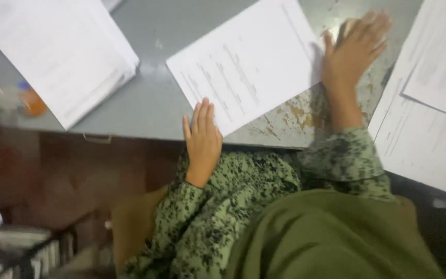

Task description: The person sits at a desk and folds several printed sheets of paper in half using both hands. They repeatedly pick up sheets, align the edges, and press down to create creases, occasionally using a small wooden block to assist in flattening the folds.

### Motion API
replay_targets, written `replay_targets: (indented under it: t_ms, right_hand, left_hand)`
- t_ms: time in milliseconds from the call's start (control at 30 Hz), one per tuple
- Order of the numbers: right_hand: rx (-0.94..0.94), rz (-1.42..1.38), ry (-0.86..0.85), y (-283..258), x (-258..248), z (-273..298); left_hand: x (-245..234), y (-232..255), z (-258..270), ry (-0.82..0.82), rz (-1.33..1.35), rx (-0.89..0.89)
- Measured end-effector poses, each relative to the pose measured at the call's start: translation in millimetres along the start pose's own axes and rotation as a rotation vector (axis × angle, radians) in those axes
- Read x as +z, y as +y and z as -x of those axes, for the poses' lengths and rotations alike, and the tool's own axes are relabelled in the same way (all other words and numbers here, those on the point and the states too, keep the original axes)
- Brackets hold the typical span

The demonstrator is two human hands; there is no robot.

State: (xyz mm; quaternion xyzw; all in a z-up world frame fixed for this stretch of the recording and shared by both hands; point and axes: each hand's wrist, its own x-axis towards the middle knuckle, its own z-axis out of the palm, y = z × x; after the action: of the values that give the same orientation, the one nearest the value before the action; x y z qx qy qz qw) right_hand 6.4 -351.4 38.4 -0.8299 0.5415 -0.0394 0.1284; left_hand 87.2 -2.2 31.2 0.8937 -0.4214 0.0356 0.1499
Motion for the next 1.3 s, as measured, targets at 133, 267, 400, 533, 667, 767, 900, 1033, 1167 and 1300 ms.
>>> replay_targets:
  t_ms: [133,267,400,533,667,767,900,1033,1167,1300]
  right_hand:
    - [-0.218,-0.061,0.357,99,57,-48]
    - [-0.4,0.146,0.539,128,70,-48]
    - [-0.463,-0.004,0.437,61,29,22]
    - [-0.813,-0.221,-0.063,-45,18,126]
    - [-1.088,-0.193,-0.037,-105,55,176]
    - [-1.125,-0.264,-0.029,-131,55,185]
    - [-1.118,-0.344,-0.103,-165,47,196]
    - [-1.076,-0.21,-0.095,-178,75,183]
    - [-0.736,-0.165,-0.116,-227,80,157]
    - [-0.784,-0.104,0.134,-256,106,76]
  left_hand:
    - [7,-22,-18,0.073,-0.04,0.121]
    - [-6,-50,-23,0.135,0.029,0.2]
    - [0,-21,12,0.522,-0.065,0.362]
    - [36,-4,53,0.236,0.024,0.27]
    - [45,-21,39,0.291,0.105,0.241]
    - [64,-39,37,0.422,0.079,0.183]
    - [72,-39,31,0.581,0.127,0.121]
    - [41,-35,27,0.62,0.237,0.089]
    - [49,-43,12,0.645,0.206,0.069]
    - [38,-47,9,0.672,0.144,0.074]
